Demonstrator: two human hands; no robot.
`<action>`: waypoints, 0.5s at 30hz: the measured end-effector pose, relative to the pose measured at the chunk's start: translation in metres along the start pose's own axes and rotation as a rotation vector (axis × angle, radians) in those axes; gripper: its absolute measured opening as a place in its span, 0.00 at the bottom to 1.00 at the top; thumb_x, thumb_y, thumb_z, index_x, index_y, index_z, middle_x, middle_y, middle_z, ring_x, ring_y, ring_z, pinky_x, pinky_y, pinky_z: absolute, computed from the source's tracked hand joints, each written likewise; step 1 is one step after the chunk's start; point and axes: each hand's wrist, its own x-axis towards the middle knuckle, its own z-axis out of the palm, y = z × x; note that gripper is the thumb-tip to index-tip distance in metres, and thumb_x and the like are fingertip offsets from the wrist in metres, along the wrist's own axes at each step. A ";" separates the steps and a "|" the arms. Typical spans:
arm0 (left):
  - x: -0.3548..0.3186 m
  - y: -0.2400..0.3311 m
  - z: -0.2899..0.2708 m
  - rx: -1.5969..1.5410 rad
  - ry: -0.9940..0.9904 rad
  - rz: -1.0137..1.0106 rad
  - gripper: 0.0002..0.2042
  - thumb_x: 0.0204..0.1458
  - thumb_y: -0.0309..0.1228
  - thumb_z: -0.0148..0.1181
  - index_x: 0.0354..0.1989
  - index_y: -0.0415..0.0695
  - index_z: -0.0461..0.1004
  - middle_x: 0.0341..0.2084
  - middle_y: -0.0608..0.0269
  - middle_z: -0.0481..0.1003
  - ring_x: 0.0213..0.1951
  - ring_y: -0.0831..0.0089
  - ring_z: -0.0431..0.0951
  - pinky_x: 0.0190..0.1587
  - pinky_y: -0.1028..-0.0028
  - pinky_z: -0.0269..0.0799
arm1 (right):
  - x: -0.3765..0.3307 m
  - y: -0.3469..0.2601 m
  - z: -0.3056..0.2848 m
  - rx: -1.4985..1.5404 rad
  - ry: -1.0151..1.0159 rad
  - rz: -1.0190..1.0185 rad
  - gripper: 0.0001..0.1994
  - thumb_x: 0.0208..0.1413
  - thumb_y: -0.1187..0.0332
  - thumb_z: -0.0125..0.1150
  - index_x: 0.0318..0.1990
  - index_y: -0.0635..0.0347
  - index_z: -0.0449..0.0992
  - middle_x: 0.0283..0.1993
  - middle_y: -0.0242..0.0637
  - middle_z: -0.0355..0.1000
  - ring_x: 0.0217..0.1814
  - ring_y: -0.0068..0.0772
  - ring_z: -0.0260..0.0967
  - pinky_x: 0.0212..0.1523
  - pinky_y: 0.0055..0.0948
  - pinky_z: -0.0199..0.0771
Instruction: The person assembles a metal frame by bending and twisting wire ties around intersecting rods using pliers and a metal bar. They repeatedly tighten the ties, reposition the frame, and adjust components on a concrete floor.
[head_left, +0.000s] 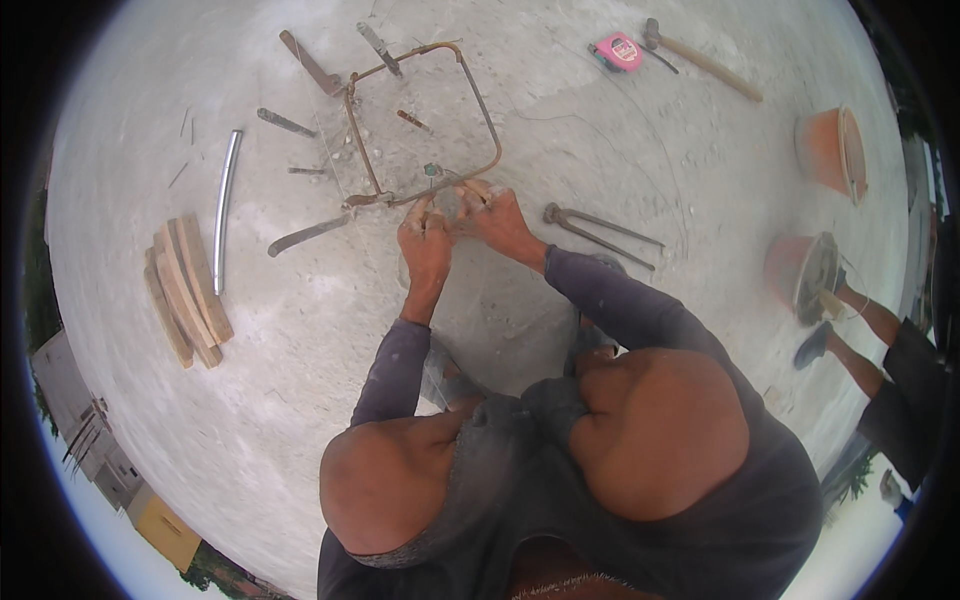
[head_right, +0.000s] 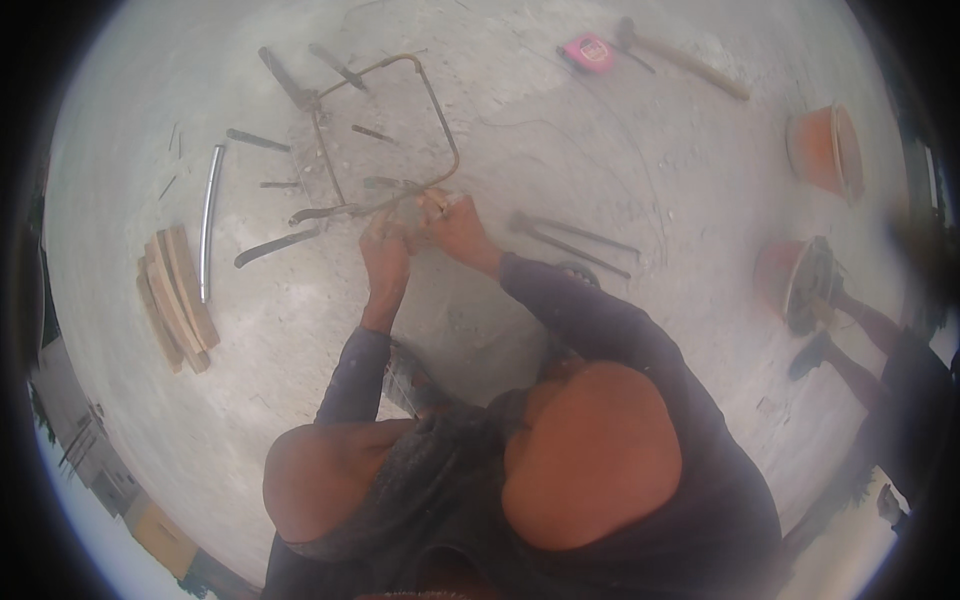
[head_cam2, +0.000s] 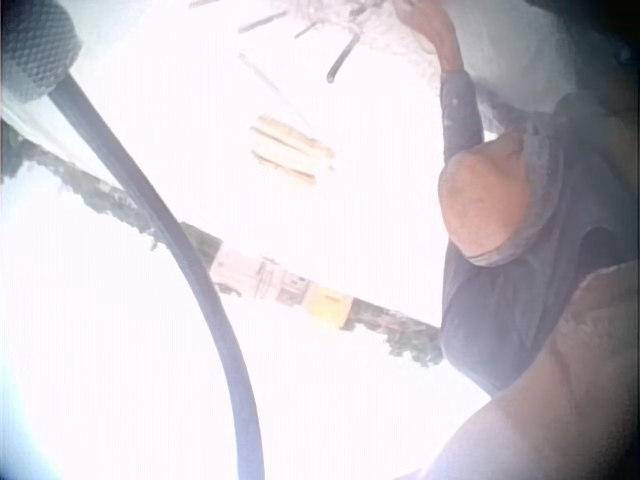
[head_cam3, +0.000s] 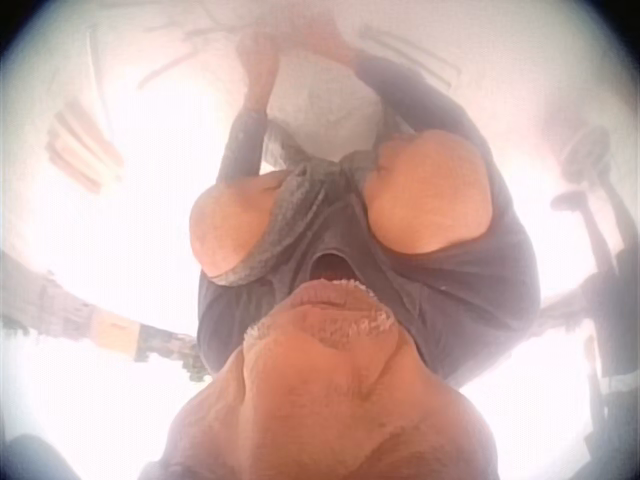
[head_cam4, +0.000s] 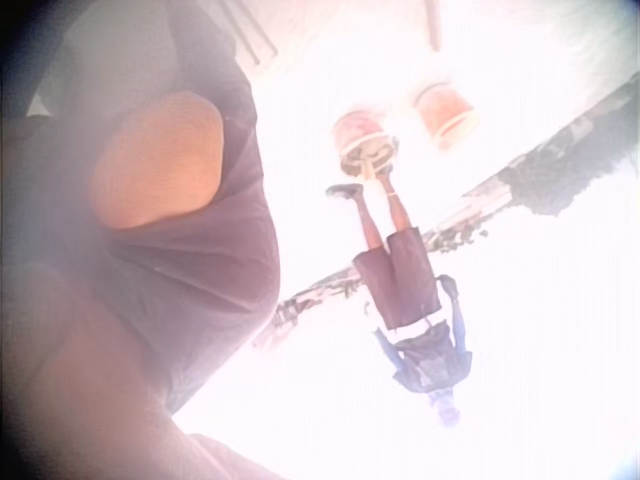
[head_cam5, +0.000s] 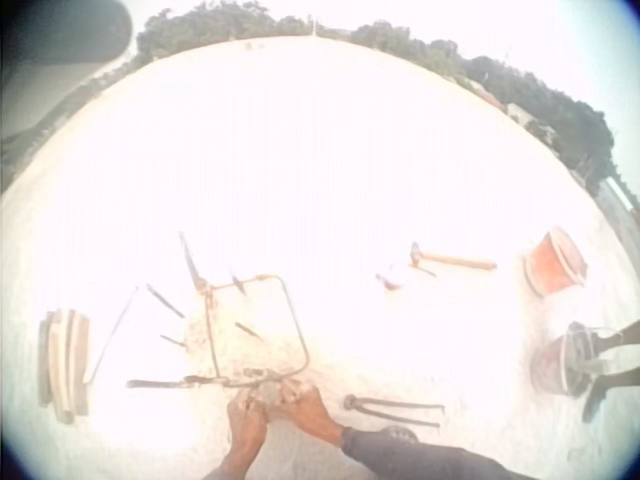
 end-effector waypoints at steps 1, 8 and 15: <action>-0.002 0.002 0.000 0.026 0.004 0.015 0.20 0.62 0.24 0.50 0.61 0.30 0.74 0.26 0.65 0.75 0.24 0.82 0.70 0.28 0.77 0.68 | -0.004 -0.002 0.000 0.046 0.013 0.038 0.17 0.69 0.62 0.58 0.51 0.69 0.79 0.24 0.30 0.71 0.27 0.18 0.65 0.28 0.30 0.69; -0.011 -0.008 -0.009 0.039 -0.088 -0.062 0.19 0.61 0.23 0.50 0.60 0.31 0.75 0.27 0.59 0.78 0.26 0.78 0.74 0.29 0.74 0.69 | 0.002 0.007 0.003 -0.258 0.093 -0.301 0.16 0.69 0.62 0.56 0.46 0.70 0.79 0.23 0.38 0.72 0.24 0.26 0.68 0.29 0.33 0.70; 0.000 -0.013 -0.012 0.839 0.005 0.422 0.17 0.57 0.25 0.52 0.53 0.44 0.79 0.33 0.41 0.82 0.34 0.43 0.83 0.40 0.49 0.76 | 0.008 0.022 0.005 -0.264 0.044 -0.166 0.12 0.67 0.65 0.56 0.46 0.66 0.77 0.27 0.45 0.77 0.26 0.41 0.75 0.29 0.37 0.72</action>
